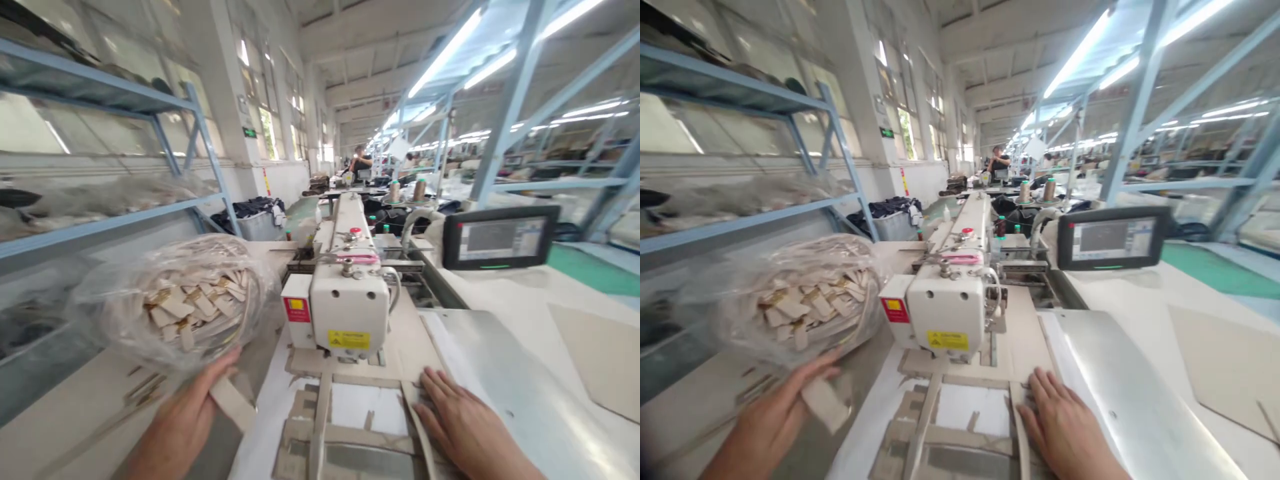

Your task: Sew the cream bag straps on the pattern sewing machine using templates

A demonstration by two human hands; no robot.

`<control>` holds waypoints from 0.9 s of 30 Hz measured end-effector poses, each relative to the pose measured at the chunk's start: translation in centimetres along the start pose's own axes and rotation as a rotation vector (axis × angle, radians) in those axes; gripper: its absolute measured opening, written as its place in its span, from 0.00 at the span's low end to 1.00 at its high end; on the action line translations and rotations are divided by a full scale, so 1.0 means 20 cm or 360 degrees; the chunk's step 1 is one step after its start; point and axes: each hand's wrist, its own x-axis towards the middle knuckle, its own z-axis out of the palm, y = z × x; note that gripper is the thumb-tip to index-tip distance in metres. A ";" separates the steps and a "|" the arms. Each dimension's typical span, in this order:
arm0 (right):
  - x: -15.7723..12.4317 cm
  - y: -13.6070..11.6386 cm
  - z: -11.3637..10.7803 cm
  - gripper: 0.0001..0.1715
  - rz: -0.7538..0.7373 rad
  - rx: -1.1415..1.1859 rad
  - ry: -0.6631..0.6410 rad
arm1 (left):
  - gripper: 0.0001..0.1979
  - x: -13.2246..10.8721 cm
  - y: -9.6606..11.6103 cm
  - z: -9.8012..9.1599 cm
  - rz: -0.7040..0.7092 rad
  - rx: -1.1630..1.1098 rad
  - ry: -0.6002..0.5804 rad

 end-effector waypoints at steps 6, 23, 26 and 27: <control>-0.01 -0.01 -0.02 0.31 0.0078 0.0076 -0.0185 | 0.26 0.03 0.64 0.10 0.0843 -0.0628 -0.0278; -0.02 0.00 -0.04 0.29 0.0114 0.0214 -0.0138 | 0.33 0.17 1.01 0.61 0.0431 -0.0341 -0.0684; 0.05 0.01 -0.11 0.26 0.0134 0.0430 -0.0227 | 0.32 0.18 1.04 0.58 0.0386 -0.0280 -0.0701; 0.10 0.00 -0.14 0.26 0.0138 0.0542 -0.0291 | 0.31 0.18 1.05 0.58 0.0385 -0.0249 -0.0708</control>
